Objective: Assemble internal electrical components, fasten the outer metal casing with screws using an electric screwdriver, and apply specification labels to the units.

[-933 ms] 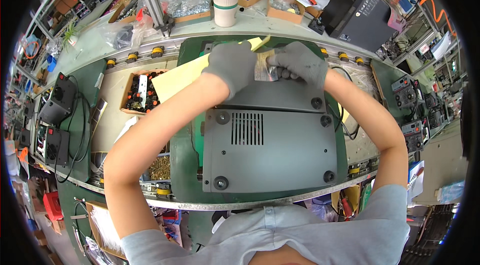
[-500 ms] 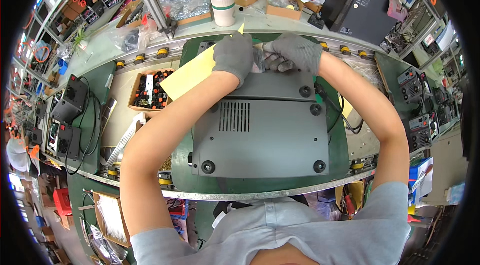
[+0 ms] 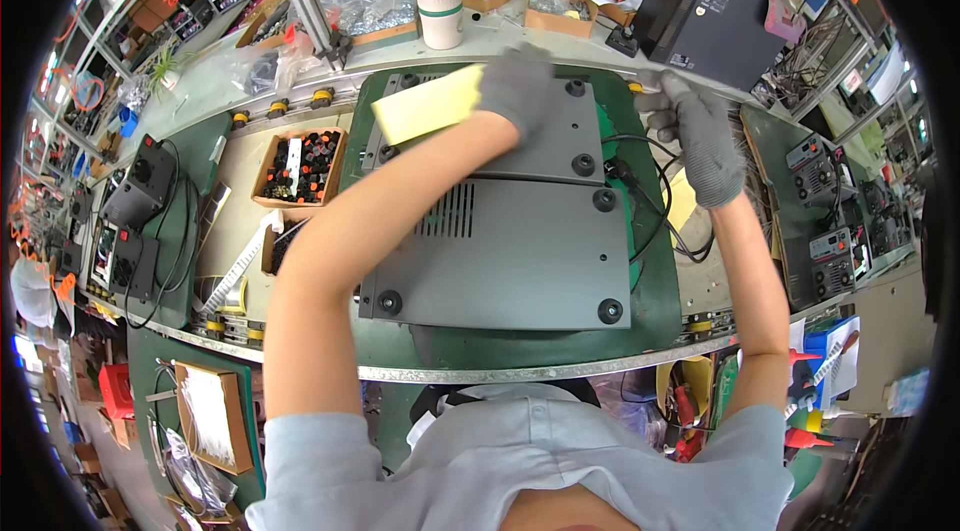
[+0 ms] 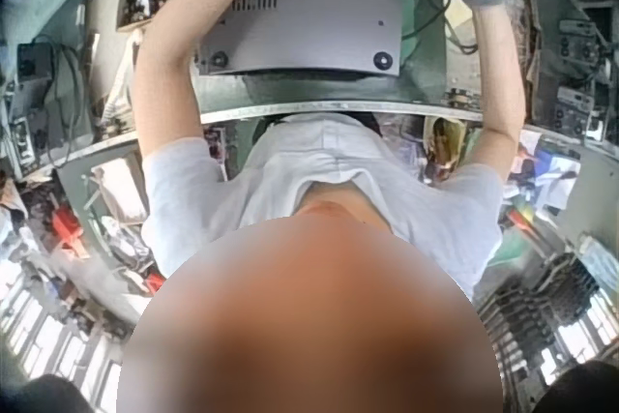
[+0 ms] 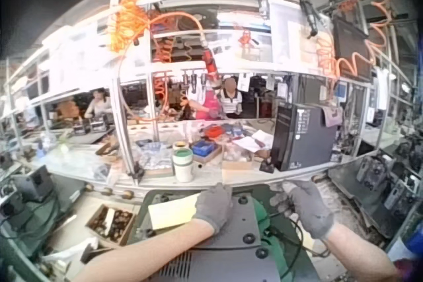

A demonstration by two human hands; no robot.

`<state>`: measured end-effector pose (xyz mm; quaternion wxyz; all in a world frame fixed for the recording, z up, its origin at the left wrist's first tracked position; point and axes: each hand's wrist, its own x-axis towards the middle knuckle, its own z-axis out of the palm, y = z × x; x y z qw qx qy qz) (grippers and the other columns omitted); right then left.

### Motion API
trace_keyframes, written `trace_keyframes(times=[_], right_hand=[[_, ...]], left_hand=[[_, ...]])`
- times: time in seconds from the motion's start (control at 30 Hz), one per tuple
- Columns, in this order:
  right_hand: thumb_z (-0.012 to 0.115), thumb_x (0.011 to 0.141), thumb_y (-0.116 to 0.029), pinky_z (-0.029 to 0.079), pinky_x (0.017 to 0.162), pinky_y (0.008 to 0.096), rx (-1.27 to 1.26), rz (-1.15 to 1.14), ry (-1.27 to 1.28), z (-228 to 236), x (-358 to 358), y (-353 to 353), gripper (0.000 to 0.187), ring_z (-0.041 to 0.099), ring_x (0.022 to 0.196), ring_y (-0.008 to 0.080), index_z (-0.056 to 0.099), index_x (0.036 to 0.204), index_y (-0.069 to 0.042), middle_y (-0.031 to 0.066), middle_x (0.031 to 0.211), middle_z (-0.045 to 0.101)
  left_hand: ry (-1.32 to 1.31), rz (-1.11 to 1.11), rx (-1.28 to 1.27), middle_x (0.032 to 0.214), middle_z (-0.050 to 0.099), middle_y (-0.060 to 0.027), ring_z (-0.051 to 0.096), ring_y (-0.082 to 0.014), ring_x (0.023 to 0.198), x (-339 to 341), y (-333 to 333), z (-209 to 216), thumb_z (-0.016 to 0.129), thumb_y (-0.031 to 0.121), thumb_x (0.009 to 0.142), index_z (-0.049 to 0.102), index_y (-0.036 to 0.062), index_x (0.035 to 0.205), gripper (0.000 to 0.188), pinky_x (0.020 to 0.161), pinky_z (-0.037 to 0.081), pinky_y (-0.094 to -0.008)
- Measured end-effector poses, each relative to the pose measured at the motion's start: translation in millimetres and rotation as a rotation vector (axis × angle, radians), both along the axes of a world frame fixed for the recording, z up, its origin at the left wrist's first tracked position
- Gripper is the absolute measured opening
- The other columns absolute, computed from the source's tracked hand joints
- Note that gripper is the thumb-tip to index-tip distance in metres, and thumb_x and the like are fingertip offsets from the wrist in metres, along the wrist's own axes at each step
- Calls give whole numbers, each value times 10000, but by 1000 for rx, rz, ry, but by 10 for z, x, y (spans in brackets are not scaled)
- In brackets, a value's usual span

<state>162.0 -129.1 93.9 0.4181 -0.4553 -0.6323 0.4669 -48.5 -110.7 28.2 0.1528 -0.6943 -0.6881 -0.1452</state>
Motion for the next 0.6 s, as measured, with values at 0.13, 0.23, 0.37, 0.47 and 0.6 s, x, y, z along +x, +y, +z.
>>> trace_keyframes(times=[0.13, 0.23, 0.37, 0.47, 0.6], right_hand=[[458, 956, -267, 409, 576, 198, 507, -182, 278, 273, -30, -351, 333, 505, 624, 66, 625, 1088, -11, 54, 817, 658], [532, 907, -150, 472, 678, 227, 757, -286, 421, 485, 141, -547, 273, 608, 807, 128, 588, 1117, 16, 83, 954, 658], [674, 752, -140, 510, 736, 294, 1493, -304, -233, 502, -208, -725, 492, 624, 834, 228, 540, 1221, -84, 94, 1044, 624], [666, 742, -179, 486, 688, 323, 1511, -84, -439, 426, -537, -901, 425, 601, 801, 228, 577, 1157, -173, 30, 969, 613], [620, 730, -174, 444, 638, 316, 1576, 104, -487, 81, -784, -959, 297, 578, 747, 180, 630, 1025, -209, -18, 875, 594]], left_hand=[[-177, -281, 252, 912, 595, -135, 617, -311, 848, 384, -352, 170, 597, 206, 788, 560, 57, 906, 194, 734, 504, -400], [-416, -433, 639, 871, 589, -110, 619, -272, 787, -213, -610, 680, 554, 162, 815, 524, 18, 946, 196, 698, 497, -401], [-1592, -692, 78, 1022, 603, -131, 629, -175, 797, -407, -1870, 1556, 599, 104, 822, 432, 2, 1196, 423, 733, 525, -291], [-1793, -633, -12, 1105, 582, -102, 580, -156, 973, -220, -2166, 1013, 657, 40, 785, 367, -8, 1300, 594, 869, 468, -295], [-1991, -520, -141, 1133, 578, -93, 573, -156, 1006, -209, -2518, 553, 701, 70, 768, 361, -8, 1311, 646, 864, 465, -284]])
